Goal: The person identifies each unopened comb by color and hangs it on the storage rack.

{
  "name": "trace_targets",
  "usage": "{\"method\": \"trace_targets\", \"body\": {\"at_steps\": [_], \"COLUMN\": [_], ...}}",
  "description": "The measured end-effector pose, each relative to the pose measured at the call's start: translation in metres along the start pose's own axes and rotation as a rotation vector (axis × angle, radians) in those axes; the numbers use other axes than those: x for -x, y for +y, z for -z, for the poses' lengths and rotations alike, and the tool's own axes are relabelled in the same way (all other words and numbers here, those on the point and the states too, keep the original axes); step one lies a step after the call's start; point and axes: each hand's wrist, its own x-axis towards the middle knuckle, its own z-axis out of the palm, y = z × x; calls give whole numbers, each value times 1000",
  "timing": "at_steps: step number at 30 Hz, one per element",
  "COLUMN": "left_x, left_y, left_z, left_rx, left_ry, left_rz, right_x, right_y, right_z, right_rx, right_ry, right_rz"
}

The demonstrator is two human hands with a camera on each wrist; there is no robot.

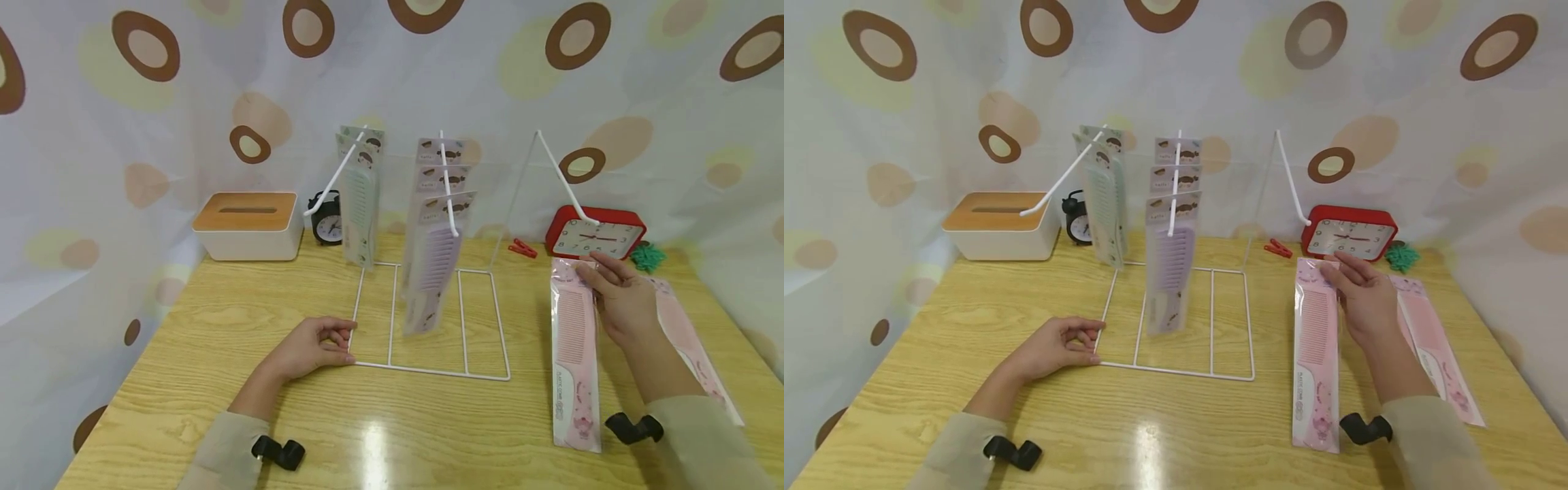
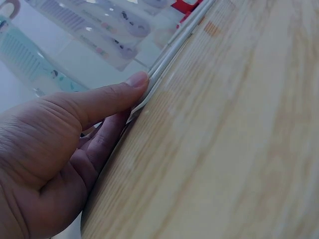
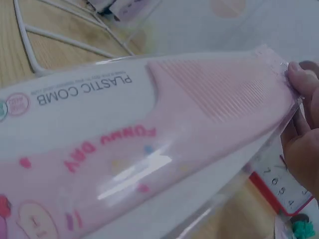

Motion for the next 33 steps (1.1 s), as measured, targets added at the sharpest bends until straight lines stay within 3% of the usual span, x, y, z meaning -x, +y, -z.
{"method": "trace_targets", "body": {"at_steps": [5,15,18,21,27,33], "left_x": [0,0,1,1,1,1], "left_y": [1,3,3,3,3,3], "left_z": [1,-1,0,0,1,0], "left_rx": [-4,0,-2,-4,-11,-8], "left_ry": [4,11,12,16,16,10], "left_rz": [-2,18,14,8,6,12], "right_x": [21,69,77,82,81,80], "right_y": [-22,-61,-73,-82,-91,-92], "right_z": [-28,-87,-105,-121,-140,-142], "right_rx": [-175,-509,-483,-426,-454,-415], "right_ry": [-143,-448,-401,-303,-95,-86], "right_rz": [97,395,492,550,491,470]}}
